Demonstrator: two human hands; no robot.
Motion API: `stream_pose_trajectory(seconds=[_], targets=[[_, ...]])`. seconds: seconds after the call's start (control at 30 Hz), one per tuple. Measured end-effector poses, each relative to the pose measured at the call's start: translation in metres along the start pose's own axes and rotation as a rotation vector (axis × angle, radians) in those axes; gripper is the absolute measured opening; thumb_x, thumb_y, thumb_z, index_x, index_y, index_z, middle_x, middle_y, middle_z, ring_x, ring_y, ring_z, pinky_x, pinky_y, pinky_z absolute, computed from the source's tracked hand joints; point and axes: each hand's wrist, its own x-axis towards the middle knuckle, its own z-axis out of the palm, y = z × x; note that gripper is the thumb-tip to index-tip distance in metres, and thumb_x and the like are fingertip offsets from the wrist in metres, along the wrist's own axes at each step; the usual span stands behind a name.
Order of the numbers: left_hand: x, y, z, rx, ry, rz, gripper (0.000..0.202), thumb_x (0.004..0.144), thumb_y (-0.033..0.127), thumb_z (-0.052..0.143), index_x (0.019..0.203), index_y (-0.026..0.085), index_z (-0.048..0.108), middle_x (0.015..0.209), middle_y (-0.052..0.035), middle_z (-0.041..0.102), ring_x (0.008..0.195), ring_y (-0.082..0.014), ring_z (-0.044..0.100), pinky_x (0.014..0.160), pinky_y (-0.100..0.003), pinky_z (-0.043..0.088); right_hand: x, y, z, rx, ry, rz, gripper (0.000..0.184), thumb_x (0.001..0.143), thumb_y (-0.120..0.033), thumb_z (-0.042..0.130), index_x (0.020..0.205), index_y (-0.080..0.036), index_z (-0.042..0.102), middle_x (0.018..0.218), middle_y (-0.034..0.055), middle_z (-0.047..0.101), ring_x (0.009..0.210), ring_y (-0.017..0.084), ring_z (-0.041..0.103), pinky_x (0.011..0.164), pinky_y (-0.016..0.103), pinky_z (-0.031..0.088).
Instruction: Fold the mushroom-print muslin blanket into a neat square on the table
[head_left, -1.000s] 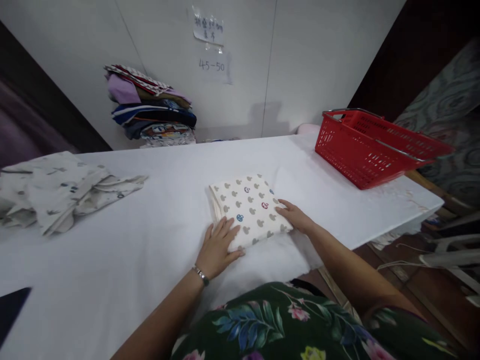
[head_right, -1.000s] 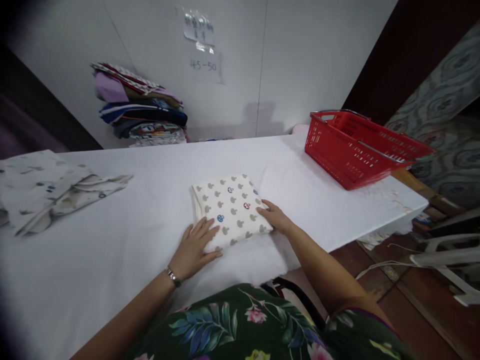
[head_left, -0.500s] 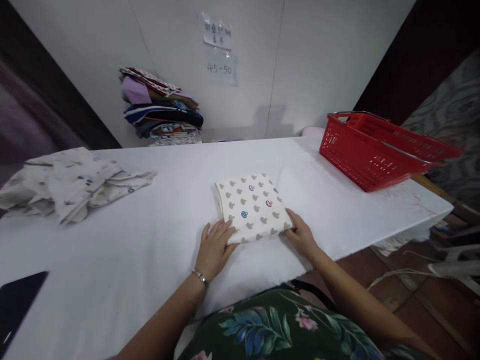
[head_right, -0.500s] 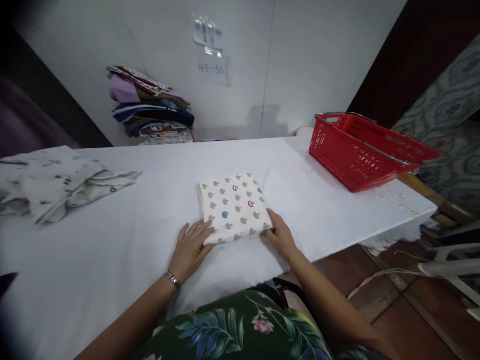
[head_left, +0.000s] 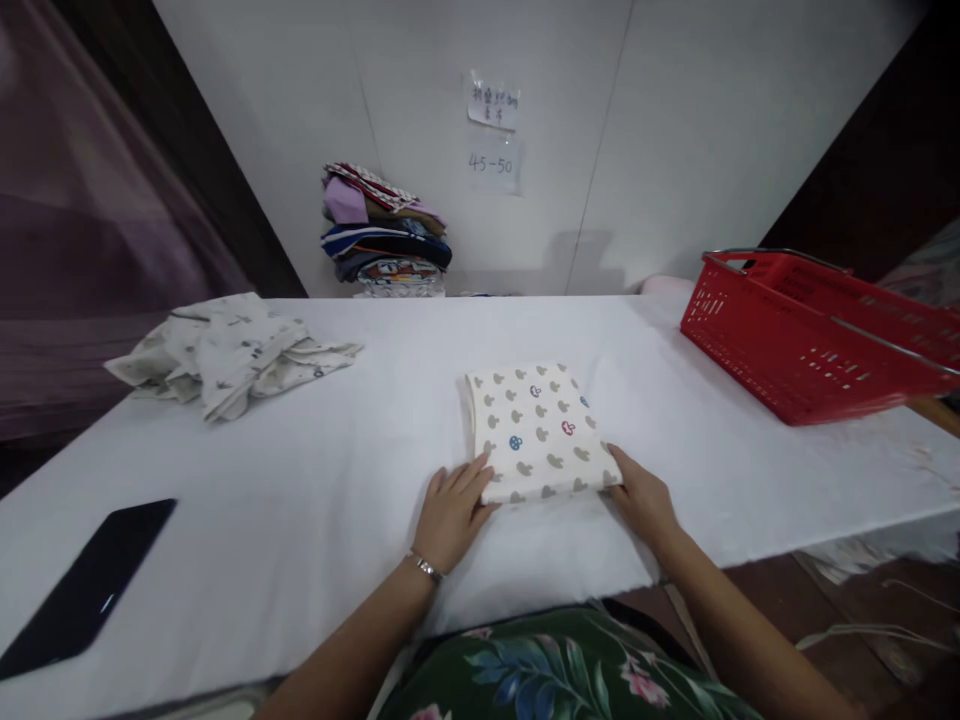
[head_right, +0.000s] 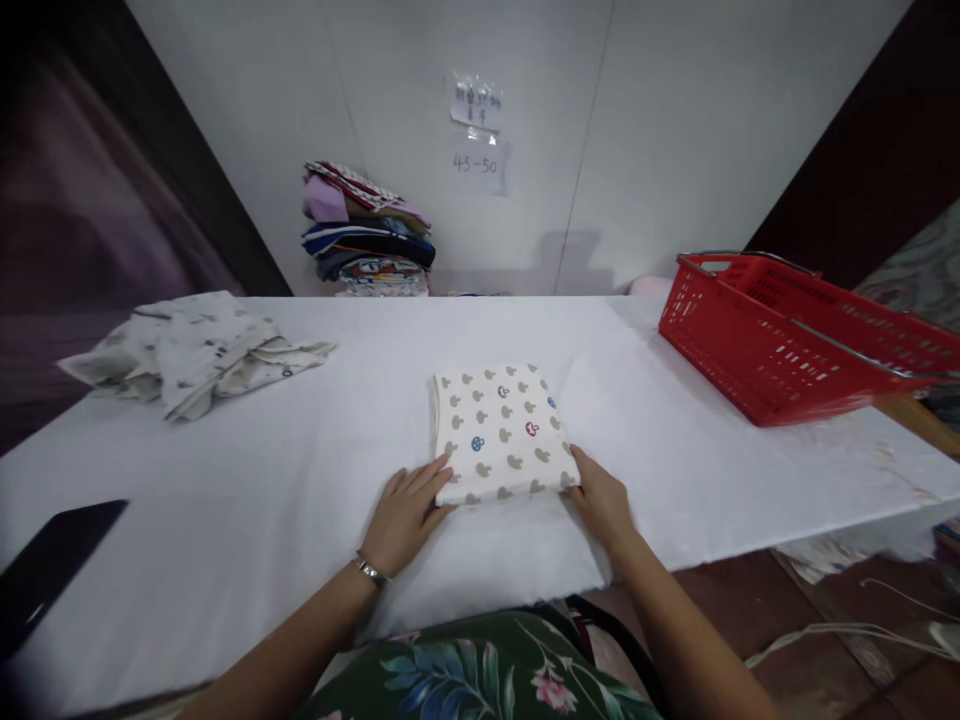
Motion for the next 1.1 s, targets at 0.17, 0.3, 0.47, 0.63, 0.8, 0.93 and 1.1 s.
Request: stream_pose_trajectory(seconds=[0.17, 0.3, 0.47, 0.63, 0.8, 0.93, 1.1], targets=[[-0.003, 0.009, -0.004, -0.022, -0.019, -0.009, 0.054, 0.082, 0.051, 0.048, 0.13, 0.027, 0.042, 0.143, -0.0056, 0.036, 0.125, -0.025, 0.039, 0.104, -0.049, 0.026, -0.003, -0.003, -0.012, 0.042, -0.038, -0.086, 0.062, 0.082, -0.036, 0.045, 0.14, -0.022, 0.03, 0.138, 0.0071, 0.042, 0.124, 0.026, 0.041, 0.101, 0.041, 0.036], [0.001, 0.015, -0.008, -0.063, -0.006, -0.043, 0.045, 0.087, 0.049, 0.039, 0.125, 0.027, 0.048, 0.141, -0.0043, 0.039, 0.122, -0.0221, 0.042, 0.103, -0.046, 0.029, -0.006, -0.034, -0.027, 0.09, 0.054, -0.357, 0.066, 0.085, -0.036, 0.04, 0.145, -0.022, 0.016, 0.15, 0.0052, 0.016, 0.137, 0.024, 0.015, 0.11, 0.045, 0.019], [-0.002, 0.015, -0.004, -0.083, 0.024, -0.049, 0.04, 0.088, 0.043, 0.04, 0.123, 0.027, 0.05, 0.139, -0.0036, 0.043, 0.12, -0.0211, 0.044, 0.101, -0.044, 0.032, 0.008, -0.066, -0.014, -0.053, -0.007, -0.371, 0.064, 0.088, -0.048, 0.039, 0.144, -0.025, 0.021, 0.149, 0.0051, 0.021, 0.138, 0.026, 0.011, 0.11, 0.052, 0.008], [-0.001, 0.017, -0.015, -0.091, 0.027, -0.059, 0.036, 0.089, 0.043, 0.038, 0.116, 0.029, 0.056, 0.134, -0.0016, 0.048, 0.115, -0.0212, 0.047, 0.098, -0.045, 0.035, 0.015, -0.059, 0.003, -0.077, -0.068, -0.348, 0.061, 0.087, -0.056, 0.037, 0.139, -0.025, 0.034, 0.148, 0.0054, 0.024, 0.137, 0.027, 0.014, 0.109, 0.052, 0.01], [0.042, 0.026, -0.024, -0.051, 0.14, -0.044, 0.036, 0.088, 0.042, 0.039, 0.111, 0.025, 0.06, 0.13, -0.0044, 0.052, 0.125, -0.0251, 0.037, 0.105, -0.048, 0.027, 0.037, -0.079, -0.013, -0.025, -0.051, -0.39, 0.06, 0.088, -0.055, 0.037, 0.14, -0.025, 0.033, 0.149, 0.0059, 0.019, 0.138, 0.026, 0.01, 0.11, 0.05, 0.008], [0.071, 0.02, -0.007, -0.056, 0.006, -0.12, 0.055, 0.086, 0.048, 0.038, 0.133, 0.021, 0.041, 0.147, -0.0082, 0.028, 0.137, -0.027, 0.018, 0.11, -0.053, 0.015, 0.064, -0.087, -0.005, -0.034, -0.083, -0.343, 0.062, 0.087, -0.055, 0.038, 0.139, -0.023, 0.034, 0.148, 0.0078, 0.022, 0.138, 0.026, 0.011, 0.109, 0.05, 0.006], [0.069, 0.008, 0.012, -0.124, -0.063, -0.199, 0.058, 0.087, 0.05, 0.03, 0.138, 0.023, 0.034, 0.149, -0.0067, 0.021, 0.139, -0.0259, 0.012, 0.109, -0.055, 0.016, 0.072, -0.073, 0.01, 0.032, -0.136, -0.332, 0.063, 0.086, -0.058, 0.037, 0.138, -0.024, 0.036, 0.148, 0.007, 0.023, 0.138, 0.025, 0.011, 0.11, 0.049, 0.005]])
